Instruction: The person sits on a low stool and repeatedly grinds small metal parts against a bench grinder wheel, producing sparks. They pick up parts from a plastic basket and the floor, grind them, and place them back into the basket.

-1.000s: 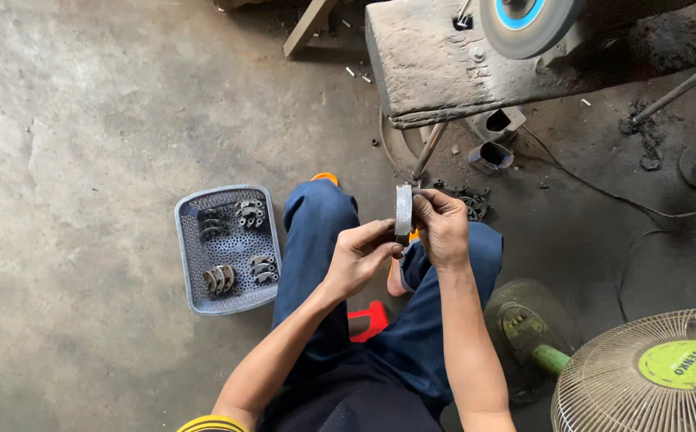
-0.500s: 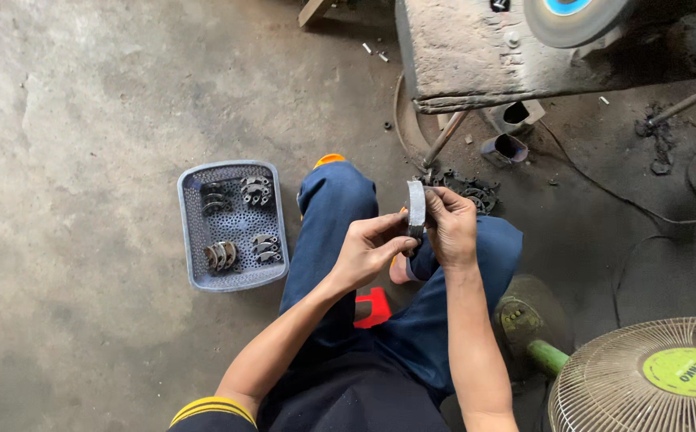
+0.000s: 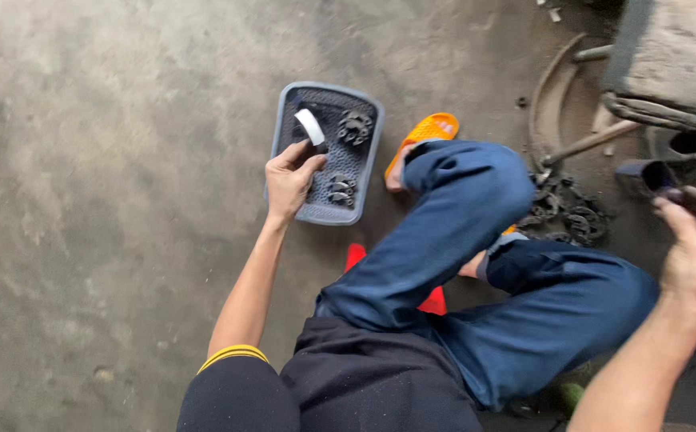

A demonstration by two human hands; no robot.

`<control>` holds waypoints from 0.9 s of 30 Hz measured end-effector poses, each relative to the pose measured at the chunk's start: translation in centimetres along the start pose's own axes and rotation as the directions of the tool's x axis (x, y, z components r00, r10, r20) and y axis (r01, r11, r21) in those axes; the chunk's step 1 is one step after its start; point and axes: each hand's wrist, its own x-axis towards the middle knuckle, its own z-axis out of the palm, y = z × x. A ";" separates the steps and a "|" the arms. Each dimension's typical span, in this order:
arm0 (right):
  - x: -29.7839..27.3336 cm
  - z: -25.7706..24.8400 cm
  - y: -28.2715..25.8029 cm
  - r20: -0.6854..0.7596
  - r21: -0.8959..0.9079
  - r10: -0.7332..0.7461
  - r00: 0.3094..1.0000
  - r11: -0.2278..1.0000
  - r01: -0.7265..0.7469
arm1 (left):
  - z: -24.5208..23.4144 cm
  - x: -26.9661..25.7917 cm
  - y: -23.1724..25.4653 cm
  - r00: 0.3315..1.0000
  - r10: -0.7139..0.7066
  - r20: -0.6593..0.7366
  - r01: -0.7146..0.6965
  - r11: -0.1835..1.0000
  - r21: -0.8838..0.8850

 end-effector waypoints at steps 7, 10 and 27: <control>2.2 -3.1 8.2 0.211 -0.150 0.178 0.961 0.978 -0.148 | -6.7 -1.5 -15.0 0.950 -0.133 -0.283 0.233 0.905 0.355; 2.0 -3.2 8.1 0.215 -0.167 0.245 0.945 0.963 -0.211 | -6.7 -2.9 -20.0 0.929 -0.223 -0.294 0.332 0.855 0.400; 1.5 -2.6 6.8 0.202 -0.230 0.338 0.919 0.929 -0.291 | -0.7 0.3 -32.5 0.940 -0.274 0.203 -0.059 0.456 0.888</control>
